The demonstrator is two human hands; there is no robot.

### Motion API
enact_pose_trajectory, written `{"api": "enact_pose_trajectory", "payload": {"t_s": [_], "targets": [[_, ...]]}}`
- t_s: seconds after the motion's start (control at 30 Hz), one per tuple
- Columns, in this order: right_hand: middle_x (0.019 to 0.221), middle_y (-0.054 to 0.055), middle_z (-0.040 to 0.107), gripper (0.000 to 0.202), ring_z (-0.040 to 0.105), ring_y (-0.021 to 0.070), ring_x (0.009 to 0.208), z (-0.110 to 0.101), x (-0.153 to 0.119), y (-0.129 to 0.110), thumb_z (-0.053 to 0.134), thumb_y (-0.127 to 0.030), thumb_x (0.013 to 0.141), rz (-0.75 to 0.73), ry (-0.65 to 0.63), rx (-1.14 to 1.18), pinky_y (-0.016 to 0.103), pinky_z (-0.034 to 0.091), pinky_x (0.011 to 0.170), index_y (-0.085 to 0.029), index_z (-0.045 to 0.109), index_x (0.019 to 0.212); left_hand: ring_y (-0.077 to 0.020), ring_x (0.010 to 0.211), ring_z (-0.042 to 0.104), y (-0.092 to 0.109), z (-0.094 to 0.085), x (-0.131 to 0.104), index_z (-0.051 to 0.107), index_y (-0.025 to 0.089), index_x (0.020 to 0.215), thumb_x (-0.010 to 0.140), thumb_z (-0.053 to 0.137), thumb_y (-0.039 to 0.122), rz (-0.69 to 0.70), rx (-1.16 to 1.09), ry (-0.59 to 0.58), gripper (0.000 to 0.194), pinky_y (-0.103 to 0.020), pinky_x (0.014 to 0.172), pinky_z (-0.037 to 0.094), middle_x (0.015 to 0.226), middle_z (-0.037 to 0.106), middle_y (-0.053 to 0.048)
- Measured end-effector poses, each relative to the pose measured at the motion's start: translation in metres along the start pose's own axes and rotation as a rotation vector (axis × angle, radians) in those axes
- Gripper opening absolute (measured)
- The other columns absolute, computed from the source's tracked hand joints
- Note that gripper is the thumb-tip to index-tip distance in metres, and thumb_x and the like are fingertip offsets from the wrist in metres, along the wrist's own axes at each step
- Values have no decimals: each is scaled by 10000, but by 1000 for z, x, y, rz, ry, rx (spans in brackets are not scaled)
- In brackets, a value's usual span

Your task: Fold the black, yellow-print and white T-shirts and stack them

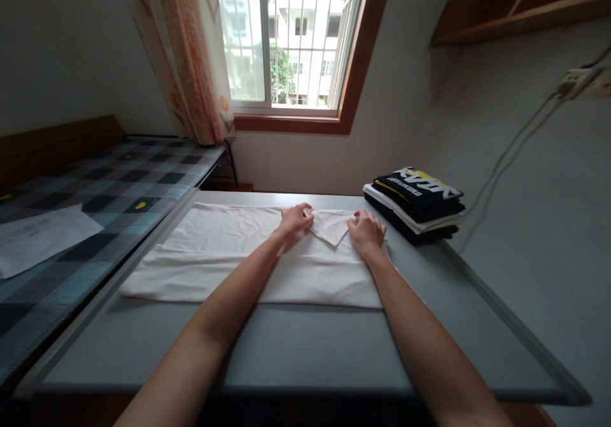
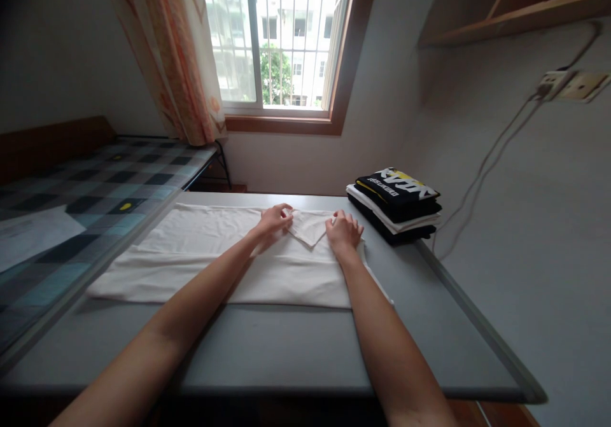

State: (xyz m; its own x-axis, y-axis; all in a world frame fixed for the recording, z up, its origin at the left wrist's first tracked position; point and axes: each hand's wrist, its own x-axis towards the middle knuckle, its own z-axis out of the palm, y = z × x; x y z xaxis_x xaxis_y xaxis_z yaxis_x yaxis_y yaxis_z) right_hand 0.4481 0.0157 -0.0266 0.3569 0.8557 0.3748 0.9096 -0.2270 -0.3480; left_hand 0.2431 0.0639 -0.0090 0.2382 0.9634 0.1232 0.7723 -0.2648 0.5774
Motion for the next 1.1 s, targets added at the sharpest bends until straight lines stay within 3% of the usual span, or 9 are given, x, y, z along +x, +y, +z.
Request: {"api": "enact_pose_trajectory", "payload": {"t_s": [0.13,0.3,0.5,0.63,0.7,0.8,1.0,1.1], "targets": [[1012,144,685,338,577,288,984,0,0,1,483,-313,886,41,-74,51,408,341,869,-193,607,1176,-241,962,660,1,-4,-3,644,224,1210,855,598,337,16,53,-47,375,-341,906,424,966,738,-55],[1003,115,703,322,593,282,997,2,2,1,501,-269,860,39,-115,106,396,349,870,-214,632,1148,-236,1001,652,-5,1,1,664,198,1158,916,518,378,21,18,-72,335,-298,852,465,1063,723,-89],[843,51,713,318,628,246,877,2,6,-1,549,-289,837,19,-153,205,332,371,792,-231,632,1139,-195,1010,640,-8,6,8,642,174,1176,907,486,196,34,-130,-49,312,-279,861,479,1125,695,-94],[774,64,683,195,596,205,736,0,5,-5,530,-336,864,-151,-153,178,286,357,672,-196,665,859,-155,793,647,-5,1,7,636,118,1158,842,574,164,27,-336,-86,325,-250,703,510,953,694,-87],[687,51,648,293,550,171,652,-4,1,-10,527,-383,870,-336,-234,202,268,340,623,-192,608,662,-129,697,624,-4,-3,6,627,106,1156,807,622,154,4,-501,-107,353,-229,631,500,877,678,-70],[575,8,586,364,472,131,561,-11,-8,-18,577,-438,831,-558,-367,243,253,298,565,-197,544,560,-105,643,598,-3,-9,4,636,114,1131,750,686,148,-40,-649,-153,386,-215,595,486,830,660,-48],[575,-18,577,190,469,116,556,-16,-15,-22,633,-308,730,-562,-479,215,240,279,535,-196,566,592,-79,595,570,-12,-18,6,651,132,1140,648,697,85,-25,-675,-267,497,-205,541,464,936,653,-61],[617,-27,585,84,484,114,567,-13,-12,-19,636,-251,689,-553,-502,227,227,285,527,-200,588,643,-102,658,602,-16,-17,8,667,136,1122,609,677,48,17,-591,-250,521,-212,570,493,1002,646,-75]]}}
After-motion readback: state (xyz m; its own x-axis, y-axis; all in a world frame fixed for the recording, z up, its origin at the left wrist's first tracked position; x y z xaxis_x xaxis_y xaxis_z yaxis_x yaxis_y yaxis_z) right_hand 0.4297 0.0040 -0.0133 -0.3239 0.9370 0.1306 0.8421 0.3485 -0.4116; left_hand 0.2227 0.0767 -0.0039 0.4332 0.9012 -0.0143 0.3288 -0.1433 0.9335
